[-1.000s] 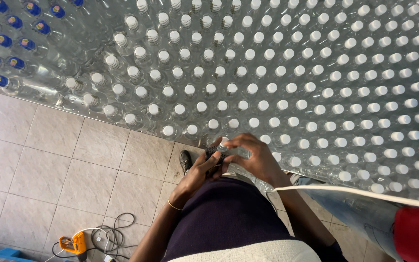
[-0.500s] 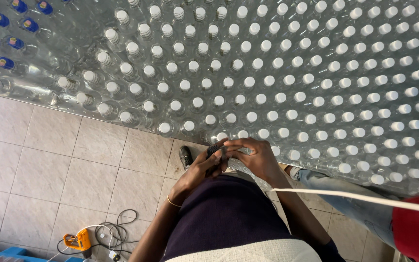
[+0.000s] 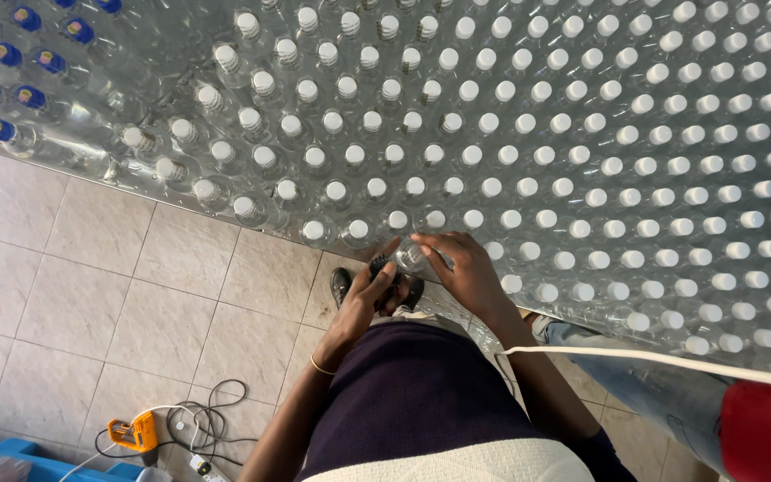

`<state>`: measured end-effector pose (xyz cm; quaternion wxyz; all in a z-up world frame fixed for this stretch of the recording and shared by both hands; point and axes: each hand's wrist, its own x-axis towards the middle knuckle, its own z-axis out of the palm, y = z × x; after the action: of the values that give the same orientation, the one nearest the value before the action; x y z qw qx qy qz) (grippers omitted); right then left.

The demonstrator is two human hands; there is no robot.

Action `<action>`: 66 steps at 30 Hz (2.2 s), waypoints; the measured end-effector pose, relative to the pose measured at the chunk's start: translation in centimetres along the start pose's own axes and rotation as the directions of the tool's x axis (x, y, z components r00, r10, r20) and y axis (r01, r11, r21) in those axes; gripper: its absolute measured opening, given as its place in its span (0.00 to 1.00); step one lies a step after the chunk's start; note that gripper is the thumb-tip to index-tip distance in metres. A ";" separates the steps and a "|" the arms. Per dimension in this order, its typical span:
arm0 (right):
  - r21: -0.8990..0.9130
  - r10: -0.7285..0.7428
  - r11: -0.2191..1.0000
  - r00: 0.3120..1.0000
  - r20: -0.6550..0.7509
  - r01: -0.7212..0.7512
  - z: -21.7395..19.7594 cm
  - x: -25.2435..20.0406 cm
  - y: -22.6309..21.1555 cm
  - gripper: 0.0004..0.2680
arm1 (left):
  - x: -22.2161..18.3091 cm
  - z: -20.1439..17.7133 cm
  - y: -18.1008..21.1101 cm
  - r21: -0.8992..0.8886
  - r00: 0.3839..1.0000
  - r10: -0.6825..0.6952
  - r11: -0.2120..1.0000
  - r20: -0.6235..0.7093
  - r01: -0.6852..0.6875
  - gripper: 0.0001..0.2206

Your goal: The person repeatedly picks up white bottle caps and screws them onto the necks of clear plastic bottles arranged on a metal table. The person works methodically across rows of bottles, securing each cap by hand.

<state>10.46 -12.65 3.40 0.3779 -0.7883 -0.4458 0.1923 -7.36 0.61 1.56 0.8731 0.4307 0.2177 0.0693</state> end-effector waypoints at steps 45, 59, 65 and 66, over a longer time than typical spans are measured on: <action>0.342 0.204 0.918 0.979 0.032 -0.202 -3.6 -6.8 0.1 0.10 | 1.1 3.4 1.2 0.181 0.893 -0.192 0.975 0.408 0.127 0.23; -0.075 -0.092 0.994 0.972 -0.216 0.078 -3.2 -2.3 3.5 0.06 | 3.0 5.0 -2.5 0.097 0.980 -0.031 0.995 0.197 0.012 0.31; -0.042 -0.090 0.995 0.993 -0.076 0.087 -4.4 -2.9 4.1 0.09 | 3.3 5.8 -3.6 0.139 0.983 -0.047 0.990 0.180 0.021 0.32; -0.034 -0.077 0.997 0.996 -0.048 0.075 -4.7 -3.1 4.4 0.09 | 3.3 5.8 -3.9 0.166 0.982 -0.056 0.986 0.181 0.026 0.32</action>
<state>14.29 -18.67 2.94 0.3832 -0.7813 -0.4690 0.1509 -2.12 -4.95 0.59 0.8527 0.5005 0.1494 -0.0070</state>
